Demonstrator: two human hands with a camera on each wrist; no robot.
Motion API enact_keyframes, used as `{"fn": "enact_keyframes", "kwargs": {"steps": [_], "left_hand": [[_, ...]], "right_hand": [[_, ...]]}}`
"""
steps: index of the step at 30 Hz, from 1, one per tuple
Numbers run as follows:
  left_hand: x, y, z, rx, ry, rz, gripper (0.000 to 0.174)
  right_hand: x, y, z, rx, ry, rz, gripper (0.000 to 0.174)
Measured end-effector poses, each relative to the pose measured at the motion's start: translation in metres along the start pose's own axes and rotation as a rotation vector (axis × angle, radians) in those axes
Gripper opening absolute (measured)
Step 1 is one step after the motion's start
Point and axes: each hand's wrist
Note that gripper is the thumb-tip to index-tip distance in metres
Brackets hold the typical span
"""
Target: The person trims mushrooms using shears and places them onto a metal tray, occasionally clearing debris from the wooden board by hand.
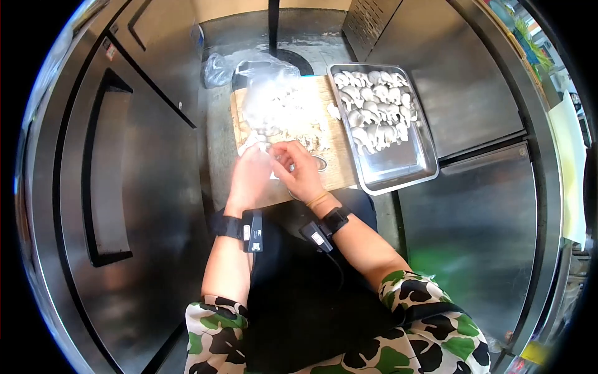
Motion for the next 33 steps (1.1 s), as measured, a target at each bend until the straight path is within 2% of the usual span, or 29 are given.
{"fn": "enact_keyframes", "kwargs": {"steps": [1, 3, 6, 8, 12, 15, 18, 21, 24, 25, 27, 28, 30, 32, 33], "left_hand": [[-0.001, 0.002, -0.002, 0.005, 0.058, -0.038, 0.023], [0.002, 0.002, -0.005, 0.154, 0.48, -0.056, 0.025], [0.005, 0.005, -0.007, 0.26, 0.69, -0.064, 0.027], [0.007, 0.003, -0.007, 0.276, 0.73, -0.047, 0.026], [-0.005, 0.012, -0.007, 0.436, 1.007, -0.085, 0.026], [-0.009, 0.018, -0.008, 0.54, 1.2, -0.045, 0.027], [-0.008, 0.018, -0.011, 0.561, 1.243, -0.03, 0.028], [-0.007, 0.016, -0.012, 0.583, 1.267, -0.082, 0.031], [-0.008, 0.02, -0.016, 0.553, 1.057, -0.162, 0.034], [-0.01, 0.02, -0.015, 0.477, 0.893, -0.19, 0.035], [-0.009, 0.016, -0.015, 0.488, 0.916, -0.189, 0.024], [-0.006, 0.013, -0.015, 0.573, 1.102, -0.16, 0.019], [0.001, 0.006, -0.013, 0.628, 1.27, -0.111, 0.026], [0.003, 0.006, -0.013, 0.577, 1.219, -0.077, 0.022], [0.0, 0.008, -0.013, 0.557, 1.185, -0.061, 0.021]], "right_hand": [[0.0, 0.002, -0.004, 0.017, -0.006, 0.009, 0.026], [-0.001, 0.003, -0.003, 0.054, -0.004, 0.021, 0.027], [0.003, 0.004, 0.01, 0.022, -0.043, 0.042, 0.026], [0.006, 0.003, 0.019, 0.044, 0.041, 0.075, 0.023], [0.007, 0.004, 0.021, 0.107, 0.103, 0.142, 0.016], [0.012, 0.005, 0.036, 0.187, 0.214, 0.206, 0.01], [0.014, 0.007, 0.043, 0.422, 0.487, 0.179, 0.006], [0.006, 0.009, 0.033, 0.549, 0.517, 0.194, 0.006], [0.006, 0.01, 0.034, 0.553, 0.557, 0.216, 0.005], [0.006, 0.011, 0.035, 0.532, 0.578, 0.257, 0.005], [0.007, 0.013, 0.036, 0.491, 0.623, 0.336, 0.005], [0.009, 0.014, 0.043, 0.444, 0.541, 0.36, 0.004], [0.009, 0.016, 0.053, 0.347, 0.374, 0.407, 0.006], [0.005, 0.017, 0.053, 0.045, 0.053, 0.435, 0.014], [0.004, 0.017, 0.047, 0.02, 0.007, 0.393, 0.016]]}}
Point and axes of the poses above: each hand's wrist, its own y-axis towards the middle knuckle, its own x-axis out of the palm, z = x × y, and after that the axes turned 9 degrees about z, right-handed
